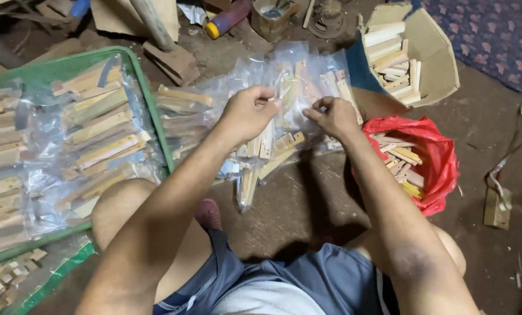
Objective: The person picks up wooden slats, places them into plastic bags, and organizes the bags into a green plastic crate.
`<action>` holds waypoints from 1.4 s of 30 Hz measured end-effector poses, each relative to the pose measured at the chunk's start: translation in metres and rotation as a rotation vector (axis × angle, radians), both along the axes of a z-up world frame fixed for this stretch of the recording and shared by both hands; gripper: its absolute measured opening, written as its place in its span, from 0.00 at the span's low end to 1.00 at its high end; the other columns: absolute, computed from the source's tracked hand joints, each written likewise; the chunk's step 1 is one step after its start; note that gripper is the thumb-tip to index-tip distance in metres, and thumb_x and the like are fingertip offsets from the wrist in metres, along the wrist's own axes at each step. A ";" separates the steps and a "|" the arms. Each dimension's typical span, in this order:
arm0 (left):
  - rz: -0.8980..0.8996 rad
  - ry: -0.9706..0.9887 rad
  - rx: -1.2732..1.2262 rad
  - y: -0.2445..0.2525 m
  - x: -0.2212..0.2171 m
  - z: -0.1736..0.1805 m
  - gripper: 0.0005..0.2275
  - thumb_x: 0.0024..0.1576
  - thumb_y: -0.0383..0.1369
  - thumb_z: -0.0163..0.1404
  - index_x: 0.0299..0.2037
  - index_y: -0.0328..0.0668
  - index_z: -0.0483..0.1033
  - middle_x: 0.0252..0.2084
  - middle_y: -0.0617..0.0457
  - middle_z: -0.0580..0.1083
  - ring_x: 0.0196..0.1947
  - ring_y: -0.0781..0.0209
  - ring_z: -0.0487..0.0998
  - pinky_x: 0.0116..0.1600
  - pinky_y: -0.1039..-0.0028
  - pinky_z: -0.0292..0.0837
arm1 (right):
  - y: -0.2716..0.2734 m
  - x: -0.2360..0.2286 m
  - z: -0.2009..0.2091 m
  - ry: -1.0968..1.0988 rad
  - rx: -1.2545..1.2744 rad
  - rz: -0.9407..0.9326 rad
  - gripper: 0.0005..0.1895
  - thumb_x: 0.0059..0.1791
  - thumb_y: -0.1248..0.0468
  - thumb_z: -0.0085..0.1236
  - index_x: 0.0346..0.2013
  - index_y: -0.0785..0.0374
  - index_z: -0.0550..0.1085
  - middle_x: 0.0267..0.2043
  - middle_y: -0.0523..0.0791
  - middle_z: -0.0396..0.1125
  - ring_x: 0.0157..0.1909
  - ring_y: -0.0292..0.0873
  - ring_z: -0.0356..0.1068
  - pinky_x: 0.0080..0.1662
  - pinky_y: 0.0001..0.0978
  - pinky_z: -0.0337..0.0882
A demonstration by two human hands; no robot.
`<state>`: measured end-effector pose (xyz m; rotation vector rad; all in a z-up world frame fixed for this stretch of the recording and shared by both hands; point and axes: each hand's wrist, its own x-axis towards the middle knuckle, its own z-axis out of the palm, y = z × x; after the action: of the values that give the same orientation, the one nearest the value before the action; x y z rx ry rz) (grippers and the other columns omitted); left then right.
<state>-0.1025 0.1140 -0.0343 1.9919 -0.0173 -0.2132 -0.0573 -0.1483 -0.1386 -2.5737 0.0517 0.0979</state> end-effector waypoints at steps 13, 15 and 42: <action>-0.009 0.114 0.233 -0.029 0.028 -0.060 0.20 0.56 0.49 0.56 0.54 0.49 0.80 0.44 0.50 0.82 0.48 0.57 0.83 0.50 0.67 0.80 | -0.007 -0.020 -0.025 0.088 0.112 0.097 0.06 0.42 0.57 0.66 0.31 0.50 0.82 0.28 0.47 0.75 0.41 0.55 0.77 0.45 0.46 0.74; -0.052 0.146 0.369 -0.031 0.025 -0.058 0.22 0.60 0.52 0.50 0.54 0.46 0.79 0.47 0.46 0.80 0.48 0.51 0.83 0.52 0.62 0.78 | -0.003 -0.032 0.006 0.099 0.237 0.225 0.05 0.46 0.57 0.65 0.32 0.54 0.82 0.29 0.45 0.76 0.41 0.52 0.77 0.46 0.45 0.73; -0.311 0.268 0.343 -0.083 -0.029 -0.129 0.09 0.53 0.37 0.55 0.38 0.45 0.84 0.31 0.46 0.80 0.40 0.47 0.84 0.45 0.61 0.81 | -0.031 -0.079 -0.044 0.200 -0.166 0.066 0.16 0.46 0.50 0.54 0.34 0.54 0.84 0.33 0.51 0.77 0.45 0.59 0.78 0.44 0.53 0.78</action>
<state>-0.1310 0.0307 -0.1638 2.2794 -0.1271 -0.7234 -0.1363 -0.1796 -0.1822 -2.7231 0.0515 0.3917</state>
